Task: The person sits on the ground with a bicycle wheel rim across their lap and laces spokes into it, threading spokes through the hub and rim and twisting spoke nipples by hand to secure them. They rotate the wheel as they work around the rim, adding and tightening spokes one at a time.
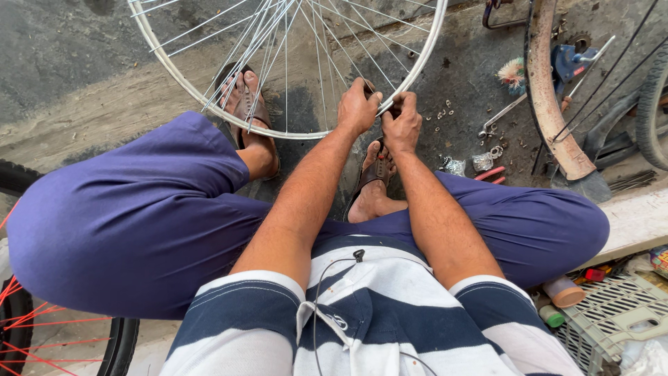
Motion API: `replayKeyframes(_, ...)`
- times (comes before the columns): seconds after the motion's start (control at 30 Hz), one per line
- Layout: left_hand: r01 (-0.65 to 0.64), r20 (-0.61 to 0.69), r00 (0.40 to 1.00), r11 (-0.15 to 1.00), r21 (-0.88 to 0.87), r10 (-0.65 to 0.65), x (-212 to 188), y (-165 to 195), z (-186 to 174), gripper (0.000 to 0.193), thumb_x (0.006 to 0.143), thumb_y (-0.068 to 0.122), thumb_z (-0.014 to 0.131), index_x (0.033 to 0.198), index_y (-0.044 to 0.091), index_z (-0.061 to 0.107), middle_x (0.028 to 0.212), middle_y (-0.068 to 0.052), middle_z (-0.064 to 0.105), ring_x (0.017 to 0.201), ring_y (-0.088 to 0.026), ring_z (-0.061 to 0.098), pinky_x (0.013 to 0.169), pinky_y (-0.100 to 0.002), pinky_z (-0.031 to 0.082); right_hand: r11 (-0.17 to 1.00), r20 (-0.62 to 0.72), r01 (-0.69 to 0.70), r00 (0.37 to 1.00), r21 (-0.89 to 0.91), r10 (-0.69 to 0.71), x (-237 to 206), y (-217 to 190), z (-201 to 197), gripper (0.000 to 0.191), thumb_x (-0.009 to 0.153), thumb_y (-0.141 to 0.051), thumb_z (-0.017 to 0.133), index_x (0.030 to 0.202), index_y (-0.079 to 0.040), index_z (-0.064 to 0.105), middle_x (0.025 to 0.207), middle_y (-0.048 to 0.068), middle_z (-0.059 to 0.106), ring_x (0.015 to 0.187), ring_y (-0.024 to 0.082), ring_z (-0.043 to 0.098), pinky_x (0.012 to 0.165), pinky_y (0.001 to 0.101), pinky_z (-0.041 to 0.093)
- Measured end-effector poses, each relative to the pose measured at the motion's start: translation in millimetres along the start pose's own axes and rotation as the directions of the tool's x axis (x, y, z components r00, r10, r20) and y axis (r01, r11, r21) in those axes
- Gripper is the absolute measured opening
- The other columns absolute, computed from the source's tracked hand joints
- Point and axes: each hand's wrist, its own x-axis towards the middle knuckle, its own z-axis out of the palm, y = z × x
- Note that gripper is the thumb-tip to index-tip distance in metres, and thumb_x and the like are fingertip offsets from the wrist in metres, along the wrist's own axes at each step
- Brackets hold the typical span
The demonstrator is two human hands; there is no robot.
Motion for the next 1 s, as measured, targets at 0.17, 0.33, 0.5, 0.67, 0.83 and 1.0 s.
replayKeyframes(0.17, -0.008, -0.003, 1.0, 1.0, -0.008, 0.008, 0.4, -0.9, -0.7, 0.029, 0.088, 0.029, 0.073, 0.108, 0.009, 0.065, 0.099, -0.011, 0.077, 0.096, -0.031, 0.073, 0.086, -0.044, 0.054, 0.977, -0.033, 0.191, 0.98, -0.1, -0.195, -2.3, -3.1, -0.3, 0.033, 0.082, -0.002, 0.069, 0.111, -0.005, 0.053, 0.093, 0.016, 0.071, 0.085, 0.031, 0.075, 0.077, 0.0426, 0.058)
replayKeyframes(0.33, -0.01, -0.011, 1.0, 1.0, -0.005, 0.01, -2.4, 3.5, -3.0, 0.029, 0.087, 0.028, 0.072, 0.106, 0.008, 0.064, 0.099, -0.012, 0.076, 0.096, -0.034, 0.071, 0.084, -0.046, 0.053, 0.997, 0.003, 0.063, 0.998, -0.038, -0.063, -2.7, -5.2, -2.4, 0.027, 0.088, -0.008, 0.065, 0.113, -0.007, 0.055, 0.092, 0.014, 0.074, 0.086, 0.031, 0.076, 0.079, 0.0439, 0.059)
replayKeyframes(0.5, -0.165, -0.015, 0.981, 0.879, 0.448, 0.192, -5.9, 14.4, -8.1, 0.017, 0.1, 0.024, 0.063, 0.105, 0.008, 0.064, 0.1, -0.015, 0.074, 0.096, -0.034, 0.071, 0.083, -0.047, 0.053, 0.988, -0.035, 0.113, 0.993, -0.107, -0.117, -1.6, -0.9, 1.8, 0.027, 0.087, -0.011, 0.064, 0.113, -0.008, 0.056, 0.092, 0.016, 0.074, 0.087, 0.036, 0.075, 0.079, 0.0466, 0.058)
replayKeyframes(0.67, -0.687, 0.329, 0.673, 0.395, 0.611, 0.662, 10.8, 22.5, -17.3, 0.011, 0.079, 0.019, 0.07, 0.088, 0.012, 0.07, 0.096, -0.014, 0.075, 0.102, -0.034, 0.071, 0.1, -0.046, 0.043, 0.98, -0.042, 0.144, 0.988, -0.134, -0.151, -1.4, 1.7, 0.6, 0.018, 0.1, -0.015, 0.065, 0.116, -0.009, 0.057, 0.095, 0.019, 0.073, 0.091, 0.044, 0.071, 0.076, 0.0508, 0.054)
replayKeyframes(0.83, -0.578, 0.639, 0.767, 0.492, 0.652, 0.055, 40.4, 44.8, -8.2, 0.022, 0.077, 0.016, 0.064, 0.094, 0.013, 0.077, 0.102, -0.015, 0.076, 0.102, -0.031, 0.07, 0.102, -0.051, 0.036, 0.991, -0.048, 0.118, 0.991, -0.06, -0.121, 11.6, -26.8, -38.9, 0.017, 0.091, -0.009, 0.069, 0.108, -0.007, 0.063, 0.088, 0.01, 0.074, 0.079, 0.025, 0.072, 0.072, 0.0387, 0.057)
replayKeyframes(1.0, -0.582, 0.65, 0.758, 0.507, 0.636, 0.056, 52.5, 34.5, 1.6, 0.023, 0.08, 0.021, 0.061, 0.095, 0.013, 0.076, 0.106, -0.016, 0.074, 0.106, -0.033, 0.068, 0.101, -0.054, 0.034, 0.937, -0.118, 0.278, 0.959, 0.214, -0.258, -6.2, -65.1, -180.2, 0.021, 0.106, -0.002, 0.073, 0.126, -0.004, 0.067, 0.103, 0.002, 0.069, 0.088, 0.007, 0.065, 0.081, 0.0215, 0.056)
